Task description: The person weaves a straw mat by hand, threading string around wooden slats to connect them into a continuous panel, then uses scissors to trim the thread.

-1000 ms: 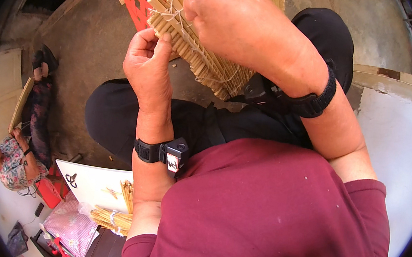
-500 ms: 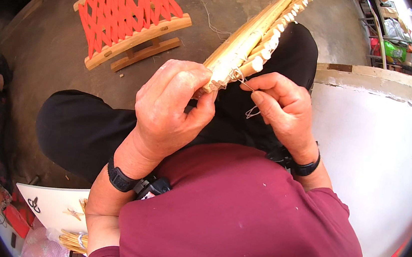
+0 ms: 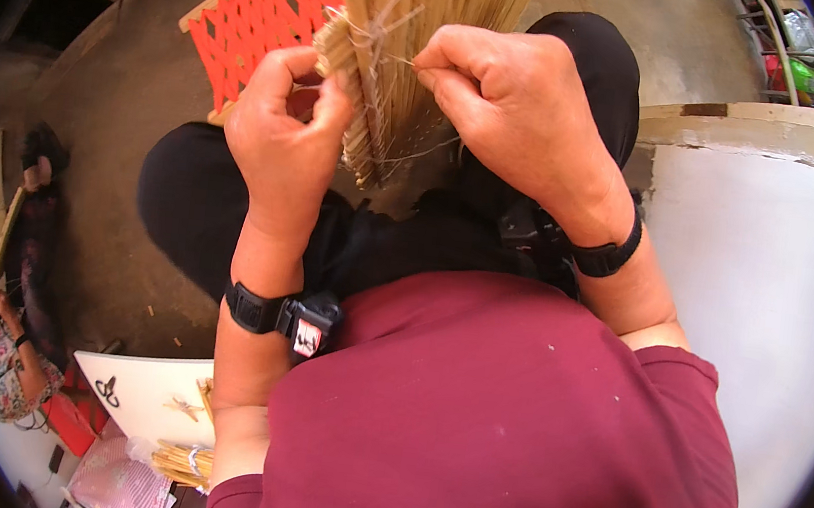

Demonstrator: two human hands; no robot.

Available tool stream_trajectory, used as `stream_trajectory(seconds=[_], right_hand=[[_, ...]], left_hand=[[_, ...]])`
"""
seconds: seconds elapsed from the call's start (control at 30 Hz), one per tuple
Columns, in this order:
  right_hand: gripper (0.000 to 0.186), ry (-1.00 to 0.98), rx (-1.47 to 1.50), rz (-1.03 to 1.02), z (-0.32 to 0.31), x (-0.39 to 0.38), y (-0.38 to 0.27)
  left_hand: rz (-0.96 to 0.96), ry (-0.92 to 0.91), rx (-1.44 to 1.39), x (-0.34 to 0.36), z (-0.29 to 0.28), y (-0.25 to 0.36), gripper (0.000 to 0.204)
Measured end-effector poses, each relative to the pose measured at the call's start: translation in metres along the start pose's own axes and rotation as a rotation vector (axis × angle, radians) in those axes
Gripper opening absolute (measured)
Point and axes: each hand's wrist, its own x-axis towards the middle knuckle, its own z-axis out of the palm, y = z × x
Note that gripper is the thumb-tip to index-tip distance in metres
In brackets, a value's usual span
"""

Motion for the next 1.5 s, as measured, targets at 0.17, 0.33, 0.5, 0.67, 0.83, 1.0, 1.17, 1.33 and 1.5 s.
stream_trajectory(seconds=[0.17, 0.33, 0.5, 0.67, 0.83, 1.0, 1.17, 1.33, 1.5], right_hand=[[0.006, 0.03, 0.148, 0.051, 0.01, 0.0, -0.007], [0.008, 0.105, 0.302, 0.008, 0.05, 0.022, 0.008], [0.014, 0.078, 0.369, -0.038, 0.063, 0.042, 0.015], [0.026, -0.1, 0.426, -0.019, 0.08, 0.044, 0.021], [0.026, -0.122, 0.418, -0.033, 0.084, 0.047, 0.025], [0.027, -0.143, 0.46, -0.016, 0.084, 0.048, 0.025], [0.032, -0.125, 0.614, 0.043, 0.09, 0.046, 0.028], [0.03, -0.141, 0.567, 0.032, 0.089, 0.049, 0.029], [0.023, -0.137, 0.505, -0.022, 0.085, 0.058, 0.03]], left_hand=[[-0.253, 0.121, -0.333, 0.014, -0.019, -0.035, 0.009], [-0.335, 0.168, -0.42, 0.019, -0.021, -0.04, 0.012], [-0.348, 0.161, -0.406, 0.023, -0.021, -0.043, 0.014], [-0.341, 0.168, -0.377, 0.027, -0.021, -0.05, 0.016], [-0.382, 0.169, -0.412, 0.026, -0.02, -0.049, 0.017], [-0.378, 0.169, -0.412, 0.026, -0.019, -0.049, 0.016], [-0.374, 0.161, -0.441, 0.026, -0.016, -0.051, 0.016], [-0.384, 0.16, -0.42, 0.025, -0.016, -0.052, 0.017], [-0.375, 0.156, -0.453, 0.024, -0.017, -0.054, 0.017]])
